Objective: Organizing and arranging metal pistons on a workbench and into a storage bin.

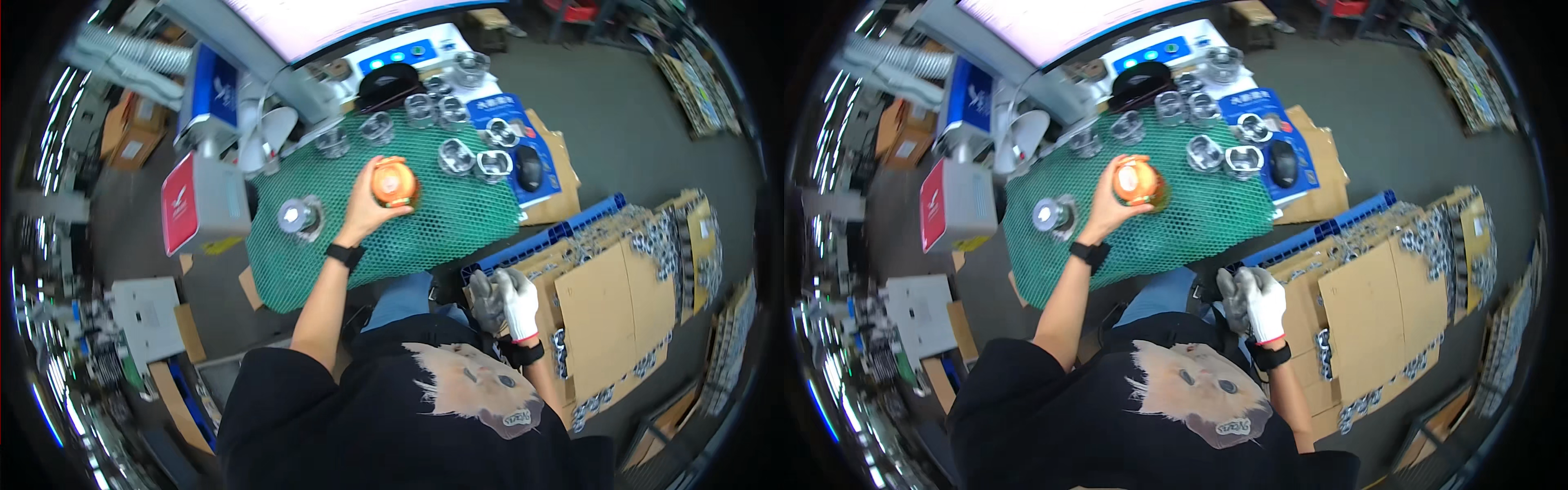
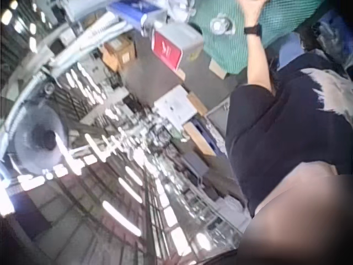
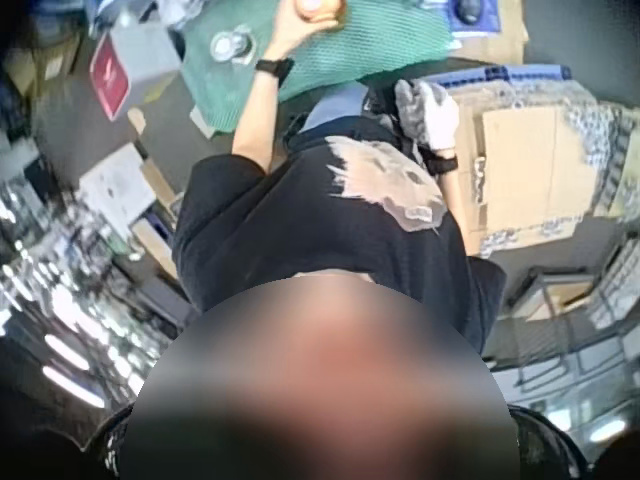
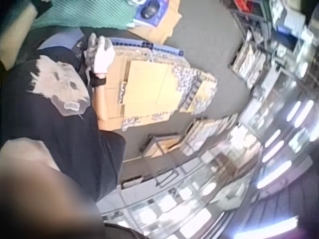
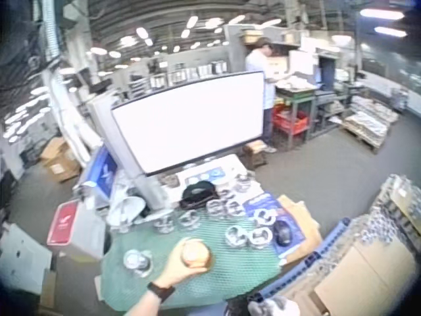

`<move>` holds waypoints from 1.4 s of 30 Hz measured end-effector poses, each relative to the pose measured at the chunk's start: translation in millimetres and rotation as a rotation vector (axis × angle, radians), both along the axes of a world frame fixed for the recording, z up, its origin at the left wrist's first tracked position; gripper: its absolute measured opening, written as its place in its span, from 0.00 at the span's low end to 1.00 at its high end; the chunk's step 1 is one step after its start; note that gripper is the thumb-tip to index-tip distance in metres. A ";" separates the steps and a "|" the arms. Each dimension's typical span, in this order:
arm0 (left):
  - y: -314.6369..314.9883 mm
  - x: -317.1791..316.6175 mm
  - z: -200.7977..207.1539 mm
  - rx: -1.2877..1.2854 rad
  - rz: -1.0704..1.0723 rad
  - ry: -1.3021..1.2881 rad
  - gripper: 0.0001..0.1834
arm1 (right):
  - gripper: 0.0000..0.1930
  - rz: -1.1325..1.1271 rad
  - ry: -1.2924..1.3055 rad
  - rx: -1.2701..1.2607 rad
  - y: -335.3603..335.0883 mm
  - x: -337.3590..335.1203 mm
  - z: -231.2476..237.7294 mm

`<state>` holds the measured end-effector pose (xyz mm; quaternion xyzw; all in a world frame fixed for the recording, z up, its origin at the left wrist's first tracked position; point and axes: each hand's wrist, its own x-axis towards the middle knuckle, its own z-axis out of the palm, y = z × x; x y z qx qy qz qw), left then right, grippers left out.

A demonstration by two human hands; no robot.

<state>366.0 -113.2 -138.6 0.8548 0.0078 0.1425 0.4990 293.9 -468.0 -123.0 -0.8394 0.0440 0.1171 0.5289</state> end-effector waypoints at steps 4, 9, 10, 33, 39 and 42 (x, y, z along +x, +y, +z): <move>-2.1 -3.4 3.2 0.032 0.052 0.029 0.62 | 0.15 0.034 0.075 0.028 12.1 7.9 6.7; -1.3 -1.9 1.9 0.205 0.103 0.130 0.65 | 0.14 0.046 0.085 0.074 23.4 15.6 4.0; -1.7 -1.8 -0.5 0.201 0.107 0.129 0.65 | 0.13 0.043 0.097 0.085 25.9 17.0 3.9; -42.2 -36.7 6.7 -0.205 0.092 -0.047 0.61 | 0.14 0.147 0.037 0.114 27.8 17.6 3.0; -79.4 -70.6 105.6 -0.204 -0.065 -0.129 0.66 | 0.14 0.130 0.020 0.110 25.5 14.1 11.3; -96.0 -88.7 154.7 -0.165 -0.167 -0.164 0.67 | 0.14 0.155 -0.042 0.073 24.6 12.5 20.2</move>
